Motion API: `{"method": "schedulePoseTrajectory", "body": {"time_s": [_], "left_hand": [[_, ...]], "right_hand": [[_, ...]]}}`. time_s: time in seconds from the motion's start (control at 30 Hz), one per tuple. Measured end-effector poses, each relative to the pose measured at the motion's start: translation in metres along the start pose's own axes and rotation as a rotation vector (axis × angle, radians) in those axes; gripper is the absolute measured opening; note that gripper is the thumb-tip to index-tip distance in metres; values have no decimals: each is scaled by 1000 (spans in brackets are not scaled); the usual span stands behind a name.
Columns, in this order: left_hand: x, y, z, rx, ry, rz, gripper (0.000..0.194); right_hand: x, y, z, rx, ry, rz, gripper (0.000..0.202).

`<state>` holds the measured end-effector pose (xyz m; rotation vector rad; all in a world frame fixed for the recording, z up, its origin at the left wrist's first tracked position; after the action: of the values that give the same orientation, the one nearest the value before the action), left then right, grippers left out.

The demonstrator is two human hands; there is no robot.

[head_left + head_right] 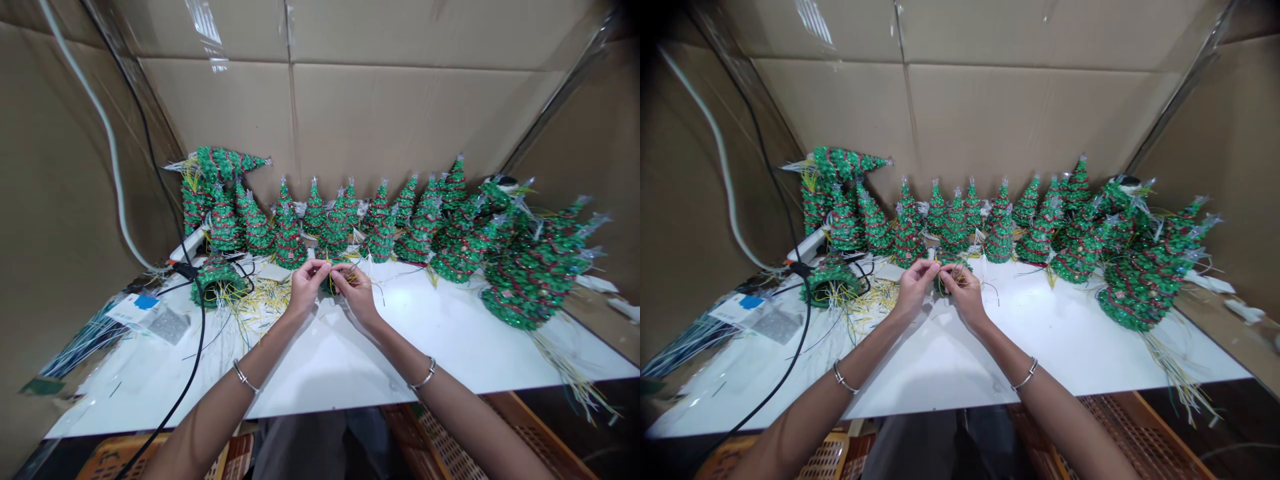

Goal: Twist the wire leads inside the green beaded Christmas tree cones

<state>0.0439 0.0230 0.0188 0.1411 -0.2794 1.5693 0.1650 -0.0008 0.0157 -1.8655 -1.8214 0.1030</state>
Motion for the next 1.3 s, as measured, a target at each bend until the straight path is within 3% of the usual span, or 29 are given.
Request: {"method": "schedulePoseTrajectory", "body": {"time_s": [0.23, 0.5, 0.63, 0.83, 1.3], "left_hand": [[-1, 0, -1, 23, -12, 4, 28], [11, 10, -8, -150, 28, -20, 35], [16, 19, -4, -21, -86, -29, 25], [7, 13, 10, 250, -299, -61, 15], [-6, 8, 18, 454, -266, 52, 13]], "right_hand": [[0, 2, 2, 22, -12, 7, 26], [9, 11, 11, 157, -70, 36, 29], [9, 12, 6, 46, -82, -2, 29], [5, 6, -3, -141, -70, -93, 32], [0, 2, -2, -185, -49, -41, 32]]}}
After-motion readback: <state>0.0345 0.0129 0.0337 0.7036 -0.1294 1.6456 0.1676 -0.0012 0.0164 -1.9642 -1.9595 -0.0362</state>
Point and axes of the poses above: each hand's wrist, its own x-axis towards the middle knuckle, its own y-axis out of the back of the hand, z = x × y, the point moved 3 cm from there along x, towards the middle knuckle, and after that the axes turned 13 degrees about x, right-handed, at the moved point
